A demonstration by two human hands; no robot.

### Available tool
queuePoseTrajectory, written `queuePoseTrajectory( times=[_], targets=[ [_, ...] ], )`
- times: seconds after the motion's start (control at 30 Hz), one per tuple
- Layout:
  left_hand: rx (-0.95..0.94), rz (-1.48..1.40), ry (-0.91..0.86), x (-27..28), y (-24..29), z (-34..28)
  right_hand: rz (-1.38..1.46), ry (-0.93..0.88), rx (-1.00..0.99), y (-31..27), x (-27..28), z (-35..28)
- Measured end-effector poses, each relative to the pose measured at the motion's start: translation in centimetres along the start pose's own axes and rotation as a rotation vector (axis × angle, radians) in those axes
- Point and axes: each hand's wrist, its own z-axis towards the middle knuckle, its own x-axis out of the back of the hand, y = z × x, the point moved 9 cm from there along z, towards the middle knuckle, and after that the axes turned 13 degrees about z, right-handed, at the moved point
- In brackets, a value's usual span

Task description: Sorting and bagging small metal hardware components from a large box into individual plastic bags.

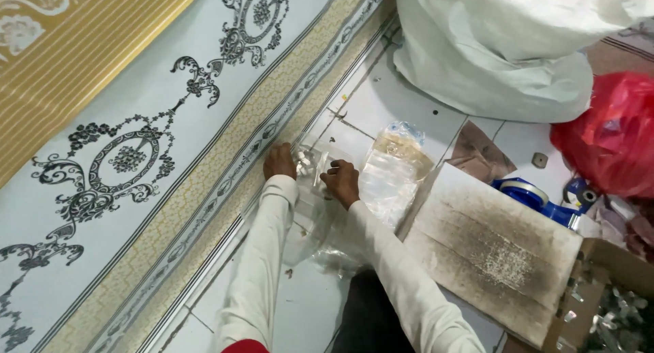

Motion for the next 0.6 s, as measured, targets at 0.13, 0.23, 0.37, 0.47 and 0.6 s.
queuePoseTrajectory(
  times=[0.13,0.23,0.37,0.47,0.6],
  targets=[
    [-0.064,0.027,0.111,-2.6,1.7,-0.3,0.065,0.029,0.085,-0.1,2.1,-1.6],
    [-0.192,-0.015,0.263,0.5,7.4,-3.4,0.166,0.056,0.198,-2.3,5.4,-6.0],
    [-0.354,-0.272,0.236,2.4,16.7,-9.6,0.241,0.084,0.323,-2.6,12.3,-11.1],
    [-0.475,-0.449,0.212,4.9,23.2,-15.5,0.227,0.161,0.371,-1.8,19.3,-16.4],
    [-0.678,-0.608,0.058,6.3,31.0,-25.0,0.153,0.273,0.343,2.8,28.9,-23.7]
  ],
)
